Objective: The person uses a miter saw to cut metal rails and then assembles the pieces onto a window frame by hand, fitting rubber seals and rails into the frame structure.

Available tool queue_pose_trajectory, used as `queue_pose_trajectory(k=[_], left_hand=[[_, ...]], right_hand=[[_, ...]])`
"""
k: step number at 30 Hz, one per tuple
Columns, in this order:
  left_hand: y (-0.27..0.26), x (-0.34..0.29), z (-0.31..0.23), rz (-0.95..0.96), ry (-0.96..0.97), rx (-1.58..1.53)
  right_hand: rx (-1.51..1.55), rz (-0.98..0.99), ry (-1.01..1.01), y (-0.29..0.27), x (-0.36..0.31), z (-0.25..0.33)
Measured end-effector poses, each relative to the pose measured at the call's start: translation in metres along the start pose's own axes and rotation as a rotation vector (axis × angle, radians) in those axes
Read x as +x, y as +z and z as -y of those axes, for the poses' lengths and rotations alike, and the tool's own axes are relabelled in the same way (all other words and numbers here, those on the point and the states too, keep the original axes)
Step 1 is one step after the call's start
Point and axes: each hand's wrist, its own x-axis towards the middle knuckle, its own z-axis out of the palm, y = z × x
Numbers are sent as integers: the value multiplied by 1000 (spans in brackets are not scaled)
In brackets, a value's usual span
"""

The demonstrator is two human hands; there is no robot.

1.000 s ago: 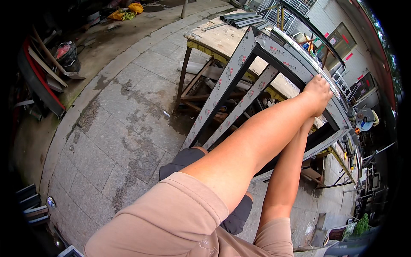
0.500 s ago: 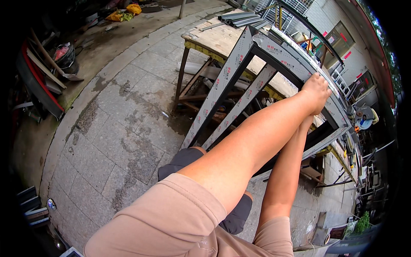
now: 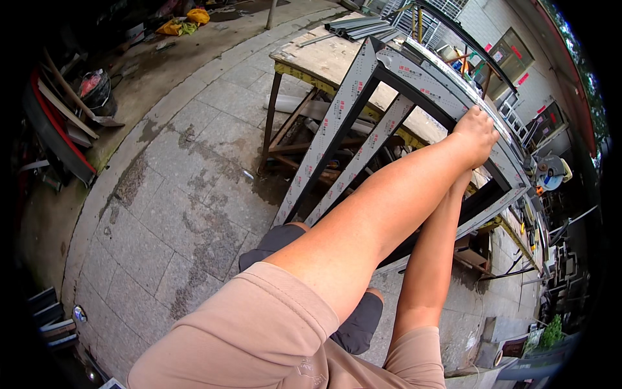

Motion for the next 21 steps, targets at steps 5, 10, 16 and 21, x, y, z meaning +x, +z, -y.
queue_pose_trajectory(k=[5,10,16,21], left_hand=[[1,0,-1,0,-3,3],[-2,-1,-1,13,1,5],[-6,-3,3,20,12,37],[3,3,6,3,25,-28]], right_hand=[[19,50,12,-21,4,-3],[180,2,70,-18,7,-4],[222,104,37,-1,-2,0],[111,73,-28,-16,19,-3]])
